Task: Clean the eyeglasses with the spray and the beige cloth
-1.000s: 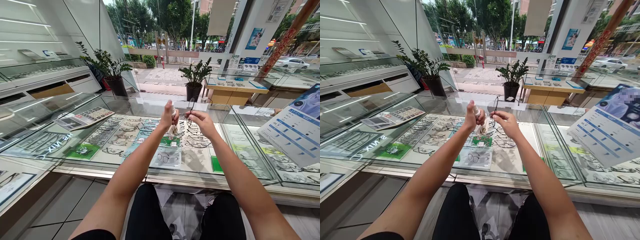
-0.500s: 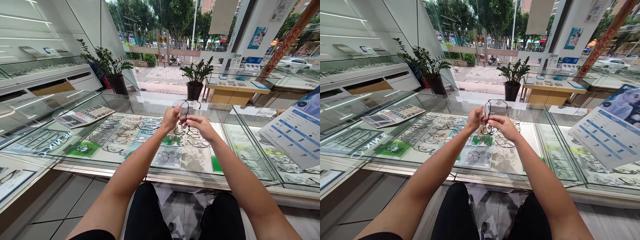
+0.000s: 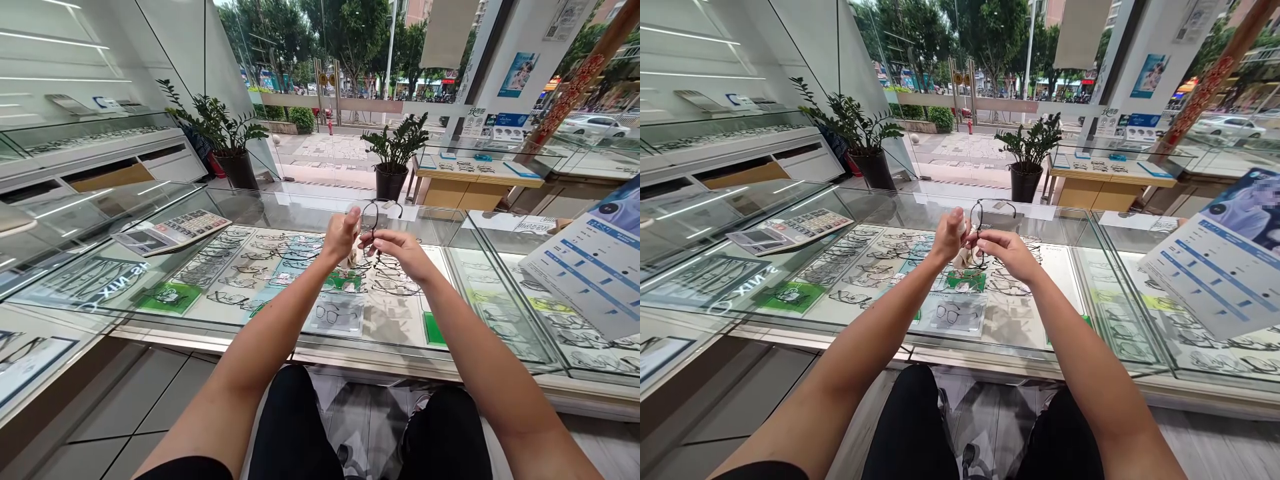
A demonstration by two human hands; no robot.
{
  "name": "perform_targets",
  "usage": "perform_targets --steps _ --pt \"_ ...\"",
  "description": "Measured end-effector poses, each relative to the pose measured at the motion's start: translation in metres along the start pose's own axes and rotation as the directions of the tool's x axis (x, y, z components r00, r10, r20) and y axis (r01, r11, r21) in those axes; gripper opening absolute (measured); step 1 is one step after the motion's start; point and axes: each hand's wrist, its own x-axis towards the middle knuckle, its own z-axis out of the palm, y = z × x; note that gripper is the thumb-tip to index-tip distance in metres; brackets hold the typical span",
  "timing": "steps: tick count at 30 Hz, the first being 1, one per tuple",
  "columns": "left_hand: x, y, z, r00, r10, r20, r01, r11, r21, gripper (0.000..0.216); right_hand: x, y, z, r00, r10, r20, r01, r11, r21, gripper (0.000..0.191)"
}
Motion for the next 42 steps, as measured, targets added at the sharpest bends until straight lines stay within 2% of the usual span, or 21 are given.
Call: perform_targets --steps 3,5,9,14,25,27,30,33,36,38,42 --pt "-0.003 0.002 0.001 0.984 0.179 -0.009 -0.176 0.975 0.137 0.091 0.002 0.004 -0.006 0.987 -0.028 -0.159 0.03 1.0 0.009 0.049" --pt "-0.005 0.002 0.002 0.979 0.193 0.071 -0.204 0.952 0.229 0.089 0.004 0.007 -0.01 0.976 -0.036 -0.213 0.04 0.999 0.017 0.05" --pt "-0.008 0.001 0.005 0.973 0.178 0.144 -0.216 0.923 0.32 0.081 0.005 0.009 -0.012 0.974 -0.029 -0.227 0.036 0.999 0.026 0.052" --pt "-0.01 0.002 0.006 0.979 0.14 0.146 -0.178 0.942 0.286 0.074 0.005 0.011 -0.012 0.971 -0.02 -0.238 0.03 0.999 0.038 0.054" --pt "-0.008 0.004 0.002 0.971 0.186 0.153 -0.231 0.9 0.37 0.075 0.005 0.01 -0.01 0.976 -0.015 -0.218 0.033 0.996 0.081 0.054" --pt "-0.005 0.002 -0.002 0.977 0.19 0.098 -0.212 0.914 0.345 0.079 0.004 0.009 -0.011 0.975 -0.011 -0.221 0.028 0.997 0.071 0.055" --pt "0.001 0.002 -0.016 0.962 0.262 -0.07 -0.22 0.905 0.364 0.077 0.003 0.008 -0.013 0.971 -0.002 -0.238 0.018 0.998 0.064 0.056" --pt "0.014 0.001 -0.04 0.872 0.377 -0.313 -0.197 0.854 0.481 0.057 0.002 0.007 -0.014 0.97 0.003 -0.243 0.012 0.998 0.062 0.053" --pt "0.029 -0.006 -0.068 0.761 0.382 -0.524 -0.087 0.861 0.501 0.032 0.002 0.006 -0.014 0.97 0.005 -0.244 0.009 0.998 0.056 0.052" --pt "0.039 -0.012 -0.088 0.71 0.346 -0.613 -0.024 0.882 0.47 0.024 0.002 0.005 -0.014 0.968 0.009 -0.252 0.006 0.998 0.058 0.052" --pt "0.048 -0.022 -0.13 0.637 0.29 -0.714 0.074 0.9 0.43 0.015 0.002 0.005 -0.016 0.962 0.013 -0.274 0.002 0.999 0.055 0.054"
